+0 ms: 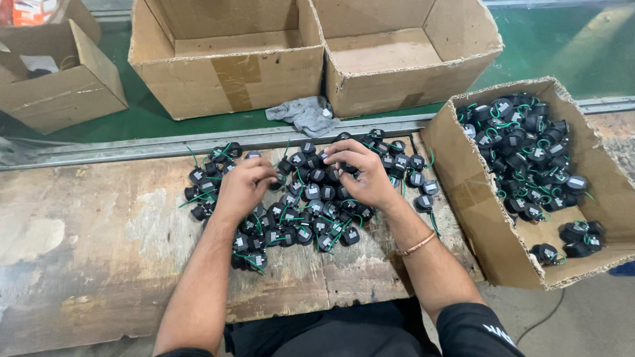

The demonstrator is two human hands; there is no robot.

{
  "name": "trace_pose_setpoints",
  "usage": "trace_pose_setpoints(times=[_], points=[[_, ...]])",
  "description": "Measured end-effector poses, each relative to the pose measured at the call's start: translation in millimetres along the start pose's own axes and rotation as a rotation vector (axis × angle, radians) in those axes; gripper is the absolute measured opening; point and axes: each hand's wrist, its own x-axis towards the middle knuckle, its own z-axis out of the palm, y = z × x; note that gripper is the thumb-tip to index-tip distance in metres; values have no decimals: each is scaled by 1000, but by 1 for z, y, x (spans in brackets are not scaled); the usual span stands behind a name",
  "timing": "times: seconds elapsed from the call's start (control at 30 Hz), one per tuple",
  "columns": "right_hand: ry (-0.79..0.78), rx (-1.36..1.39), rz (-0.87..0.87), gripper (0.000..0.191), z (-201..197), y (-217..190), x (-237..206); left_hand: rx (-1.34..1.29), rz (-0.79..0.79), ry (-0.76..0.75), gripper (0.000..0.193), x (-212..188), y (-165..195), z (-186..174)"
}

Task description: The person sits at a factory workbench and handles small black electrical plug components with green wires one at a time, twisting and turning each unit in their hands, spreading them across the bench, and placing them into a cardboard box.

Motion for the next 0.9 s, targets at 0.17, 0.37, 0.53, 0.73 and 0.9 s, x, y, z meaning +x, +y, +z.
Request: trace_pose_setpoints(times=[0.17,0.37,0.53,0.73,0.9], points=[[-52,101,38,40,4,-10,1,-420,-51,313,13,6,-1,4],[-274,117,18,63,27,-10,-6,-733,38,157,18,-17,9,21],[-310,91,-58,50,47,-1,-13,-452,296,201,21,-20,22,31],[-156,72,68,42,41,-3,-10,-396,388,101,25,-18,15,17],[-22,-22,5,40,52,-15,-11,-447,212,114,24,-20,8,27]])
